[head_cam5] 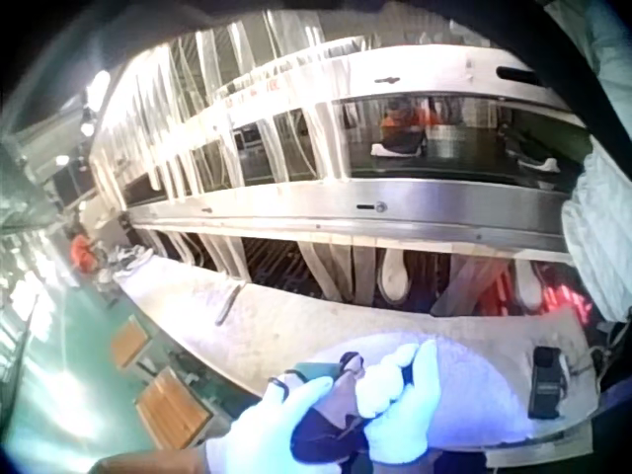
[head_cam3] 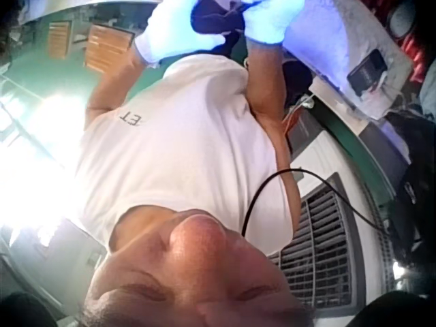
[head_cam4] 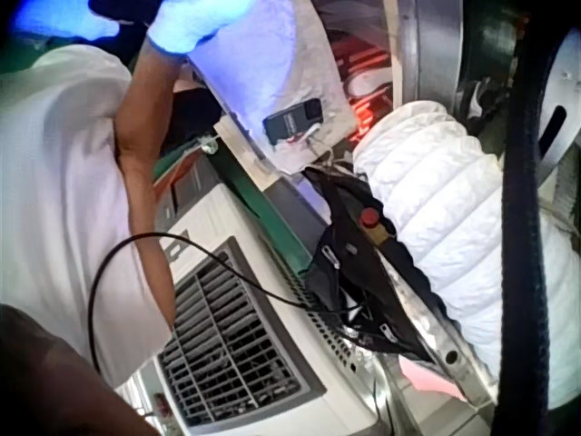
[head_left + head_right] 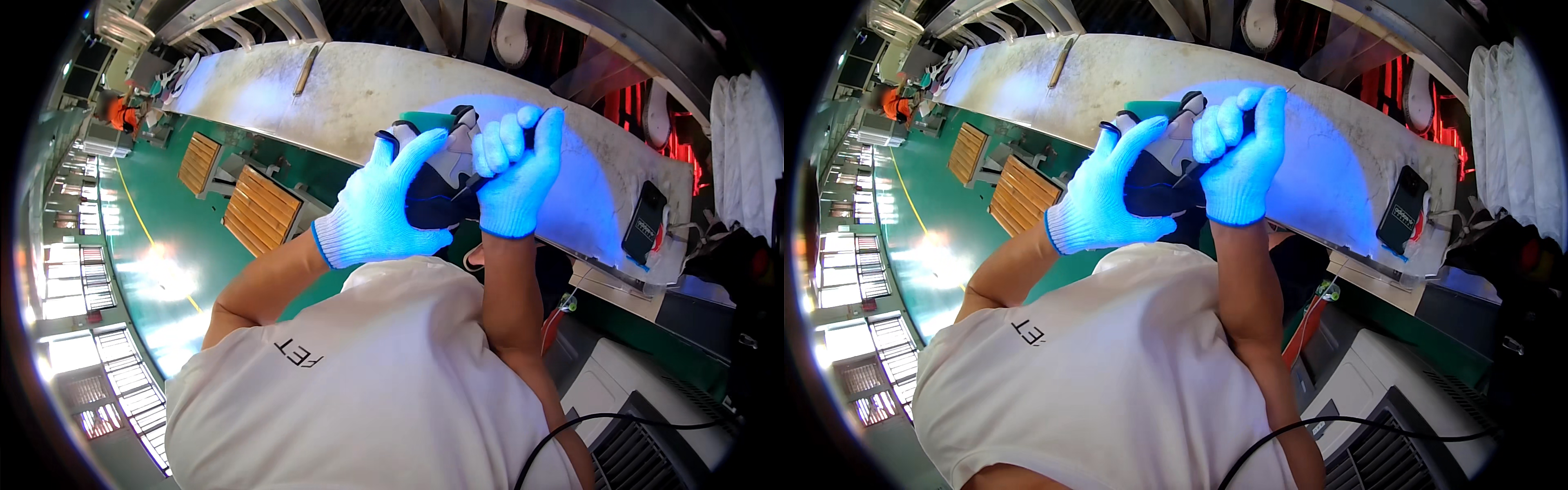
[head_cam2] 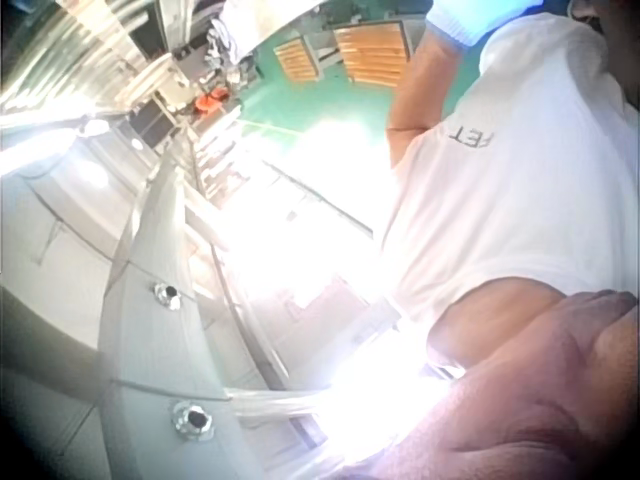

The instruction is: The person uses a small black tool to scrape and clean the surface of a sneaker held in their left hand. They repeatedly rub the tool against the shoe's upper and sole, rotating the shoe to access different areas. The person wears blue gloves and works at a bench in a factory setting.

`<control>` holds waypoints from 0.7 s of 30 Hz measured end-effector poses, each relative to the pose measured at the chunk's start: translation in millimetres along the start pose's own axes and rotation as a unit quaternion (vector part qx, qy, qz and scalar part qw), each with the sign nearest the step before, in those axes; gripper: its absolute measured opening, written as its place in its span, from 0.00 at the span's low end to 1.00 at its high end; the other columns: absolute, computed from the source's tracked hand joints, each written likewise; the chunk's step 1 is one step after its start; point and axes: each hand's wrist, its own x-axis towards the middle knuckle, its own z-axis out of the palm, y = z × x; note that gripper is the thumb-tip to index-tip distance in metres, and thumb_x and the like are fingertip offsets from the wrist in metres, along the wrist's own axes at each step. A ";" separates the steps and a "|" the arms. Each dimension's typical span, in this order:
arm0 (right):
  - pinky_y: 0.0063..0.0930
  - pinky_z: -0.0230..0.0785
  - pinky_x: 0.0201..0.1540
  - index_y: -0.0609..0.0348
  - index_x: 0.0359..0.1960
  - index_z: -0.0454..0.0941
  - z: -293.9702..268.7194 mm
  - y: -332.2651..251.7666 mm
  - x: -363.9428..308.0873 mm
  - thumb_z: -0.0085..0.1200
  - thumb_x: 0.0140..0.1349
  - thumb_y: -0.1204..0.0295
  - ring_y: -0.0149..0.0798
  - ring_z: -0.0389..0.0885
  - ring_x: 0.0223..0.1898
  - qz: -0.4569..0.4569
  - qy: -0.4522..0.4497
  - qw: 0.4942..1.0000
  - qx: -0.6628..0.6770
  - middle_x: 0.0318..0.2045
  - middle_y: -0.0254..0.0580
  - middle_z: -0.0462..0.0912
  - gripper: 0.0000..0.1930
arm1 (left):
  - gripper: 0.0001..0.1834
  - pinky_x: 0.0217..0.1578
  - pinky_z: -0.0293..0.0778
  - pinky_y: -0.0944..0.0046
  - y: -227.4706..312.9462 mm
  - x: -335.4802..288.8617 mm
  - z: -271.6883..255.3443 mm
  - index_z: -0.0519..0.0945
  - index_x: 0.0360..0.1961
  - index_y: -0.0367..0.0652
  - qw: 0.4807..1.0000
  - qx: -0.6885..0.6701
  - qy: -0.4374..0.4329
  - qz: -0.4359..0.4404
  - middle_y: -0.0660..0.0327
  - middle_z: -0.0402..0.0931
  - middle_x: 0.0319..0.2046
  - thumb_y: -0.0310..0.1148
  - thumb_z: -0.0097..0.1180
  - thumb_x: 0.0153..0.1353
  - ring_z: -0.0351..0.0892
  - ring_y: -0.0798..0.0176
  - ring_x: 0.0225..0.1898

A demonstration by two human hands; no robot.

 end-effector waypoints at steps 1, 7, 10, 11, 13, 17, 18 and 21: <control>0.34 0.64 0.20 0.49 0.39 0.78 -7.2 -1.9 -0.5 0.45 0.89 0.44 0.35 0.70 0.18 0.016 -0.029 0.999 0.042 0.21 0.32 0.71 0.25 | 0.61 0.57 0.87 0.41 -0.3 -0.3 1.6 0.65 0.83 0.57 1.000 0.004 0.004 0.007 0.31 0.70 0.65 0.48 0.85 0.48 0.86 0.26 0.57; 0.32 0.63 0.24 0.46 0.39 0.75 16.5 12.5 -4.7 0.43 0.88 0.41 0.33 0.66 0.20 0.002 0.093 0.996 -0.014 0.22 0.30 0.68 0.25 | 0.60 0.54 0.88 0.44 -16.6 -4.2 9.5 0.71 0.81 0.56 0.999 0.004 0.043 0.029 0.36 0.74 0.59 0.50 0.87 0.44 0.87 0.30 0.54; 0.32 0.57 0.23 0.47 0.39 0.76 1.3 7.7 -6.2 0.44 0.88 0.42 0.31 0.60 0.20 0.024 0.039 0.998 0.053 0.21 0.28 0.64 0.25 | 0.57 0.54 0.87 0.44 -18.2 -10.2 9.5 0.77 0.78 0.56 0.998 -0.016 0.058 0.025 0.38 0.76 0.57 0.49 0.89 0.43 0.87 0.32 0.54; 0.31 0.56 0.23 0.48 0.38 0.76 -6.5 6.8 -5.0 0.44 0.88 0.42 0.31 0.60 0.20 0.049 0.036 0.990 0.131 0.21 0.28 0.64 0.26 | 0.56 0.55 0.86 0.44 -18.7 -13.4 10.7 0.78 0.76 0.56 0.998 -0.019 0.063 0.024 0.38 0.76 0.57 0.48 0.89 0.42 0.87 0.33 0.54; 0.31 0.56 0.23 0.48 0.37 0.76 -27.2 3.8 -0.7 0.44 0.88 0.42 0.30 0.59 0.20 0.088 0.032 0.955 0.281 0.21 0.28 0.64 0.26 | 0.55 0.54 0.86 0.46 -22.0 -17.2 15.9 0.80 0.76 0.55 0.996 -0.025 0.075 0.038 0.41 0.77 0.55 0.47 0.90 0.42 0.86 0.36 0.54; 0.31 0.60 0.21 0.50 0.33 0.76 29.2 14.5 -14.6 0.50 0.88 0.54 0.31 0.65 0.17 -0.028 0.135 0.990 -0.038 0.18 0.29 0.66 0.22 | 0.56 0.51 0.85 0.49 -22.0 -21.7 19.1 0.80 0.77 0.53 0.993 -0.018 0.098 0.068 0.45 0.78 0.52 0.45 0.92 0.43 0.86 0.42 0.52; 0.32 0.64 0.21 0.49 0.29 0.74 22.5 13.9 -12.1 0.51 0.87 0.58 0.32 0.65 0.15 -0.042 0.106 0.987 -0.112 0.16 0.30 0.66 0.22 | 0.56 0.51 0.85 0.49 -20.3 -21.6 19.6 0.81 0.76 0.53 0.992 -0.016 0.100 0.071 0.46 0.78 0.52 0.45 0.92 0.43 0.86 0.42 0.52; 0.31 0.63 0.21 0.47 0.25 0.68 47.8 28.3 1.7 0.51 0.88 0.56 0.32 0.63 0.15 -0.093 0.208 0.928 -0.294 0.15 0.29 0.63 0.26 | 0.53 0.55 0.86 0.45 -22.0 -20.2 18.1 0.82 0.75 0.58 0.995 -0.073 0.071 -0.008 0.39 0.77 0.58 0.44 0.89 0.43 0.87 0.34 0.57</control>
